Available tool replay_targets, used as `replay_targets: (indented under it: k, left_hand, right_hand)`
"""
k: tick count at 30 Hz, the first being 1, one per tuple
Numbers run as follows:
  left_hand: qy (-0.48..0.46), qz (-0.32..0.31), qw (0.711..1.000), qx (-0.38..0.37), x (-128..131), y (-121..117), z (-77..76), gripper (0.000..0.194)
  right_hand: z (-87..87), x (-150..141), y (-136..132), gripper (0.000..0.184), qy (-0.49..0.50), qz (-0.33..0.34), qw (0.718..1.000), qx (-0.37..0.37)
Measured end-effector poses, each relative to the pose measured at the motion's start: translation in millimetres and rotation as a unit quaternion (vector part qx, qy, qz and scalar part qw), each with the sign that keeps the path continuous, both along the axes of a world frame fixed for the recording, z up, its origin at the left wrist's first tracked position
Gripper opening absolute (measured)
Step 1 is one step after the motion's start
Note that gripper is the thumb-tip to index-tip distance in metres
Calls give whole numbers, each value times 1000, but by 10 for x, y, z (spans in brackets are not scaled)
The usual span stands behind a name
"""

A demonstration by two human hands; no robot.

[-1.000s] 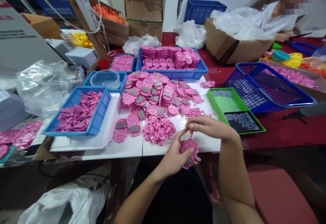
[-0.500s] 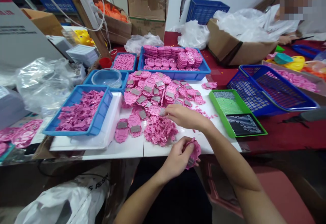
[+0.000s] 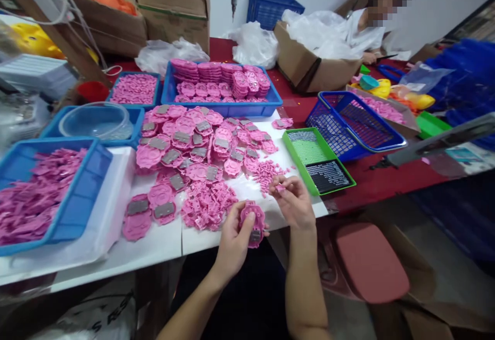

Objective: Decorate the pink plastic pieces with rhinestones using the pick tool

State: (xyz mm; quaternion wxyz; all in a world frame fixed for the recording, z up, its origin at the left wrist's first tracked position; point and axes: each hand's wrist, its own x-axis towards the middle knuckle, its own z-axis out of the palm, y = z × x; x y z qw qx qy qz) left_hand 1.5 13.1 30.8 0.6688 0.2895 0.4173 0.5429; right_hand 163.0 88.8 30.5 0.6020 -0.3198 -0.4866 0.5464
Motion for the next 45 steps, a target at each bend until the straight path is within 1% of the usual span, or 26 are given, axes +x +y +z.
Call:
replay_targets:
  k: [2, 3, 4, 6, 7, 8, 11, 13, 15, 18, 21, 24, 29, 32, 34, 38, 40, 45]
  left_hand:
    - [14, 12, 1000, 5, -1, -11, -3, 44]
    - [19, 12, 1000, 7, 0, -16, -3, 43]
    - [23, 10, 1000, 8, 3, -21, 0, 43]
    - [31, 5, 999, 13, 13, -29, 8, 41]
    - [36, 7, 999, 17, 19, -33, 13, 41]
    - [41, 11, 999, 21, 25, -38, 18, 40]
    - [50, 19, 998, 26, 37, -59, 27, 40]
    - [61, 19, 997, 32, 36, -79, 27, 39]
    - [91, 29, 994, 50, 28, -100, 25, 36]
    - [132, 51, 987, 81, 13, -124, 25, 31]
    - [136, 52, 985, 89, 2, -134, 35, 31]
    - [135, 59, 985, 87, 4, -138, 56, 33]
    - [148, 67, 983, 89, 24, -150, 83, 32]
    - [155, 70, 981, 89, 28, -163, 74, 32]
    - [159, 71, 981, 90, 28, -171, 68, 32]
    - [157, 66, 982, 85, 35, -180, 84, 30]
    - [148, 65, 984, 77, 48, -182, 102, 31]
    - [107, 50, 991, 56, 89, -178, 127, 34]
  right_hand:
    - [-38, 4, -79, 11, -65, -68, 992, 81]
    - [-49, 7, -116, 13, -120, -109, 978, 129]
    - [-57, 11, -151, 18, -178, -149, 956, 182]
    - [-71, 13, -217, 33, -274, -205, 896, 282]
    - [-78, 10, -246, 40, -301, -220, 870, 325]
    - [-85, 2, -273, 45, -314, -230, 849, 358]
    - [-110, -40, -341, 55, -325, -260, 810, 412]
    - [-129, -70, -379, 56, -328, -267, 797, 430]
    - [-155, -93, -412, 53, -332, -256, 797, 434]
    - [-199, -111, -453, 45, -341, -237, 806, 422]
    - [-221, -124, -477, 43, -346, -233, 811, 411]
    - [-203, -139, -486, 45, -345, -227, 813, 411]
    - [-136, -178, -497, 57, -343, -234, 808, 419]
    - [-117, -204, -508, 57, -349, -249, 808, 405]
    - [-118, -218, -511, 56, -339, -255, 813, 399]
    - [-149, -227, -499, 56, -298, -259, 836, 380]
    - [-167, -224, -487, 56, -289, -261, 843, 370]
    - [-179, -203, -467, 44, -295, -274, 844, 354]
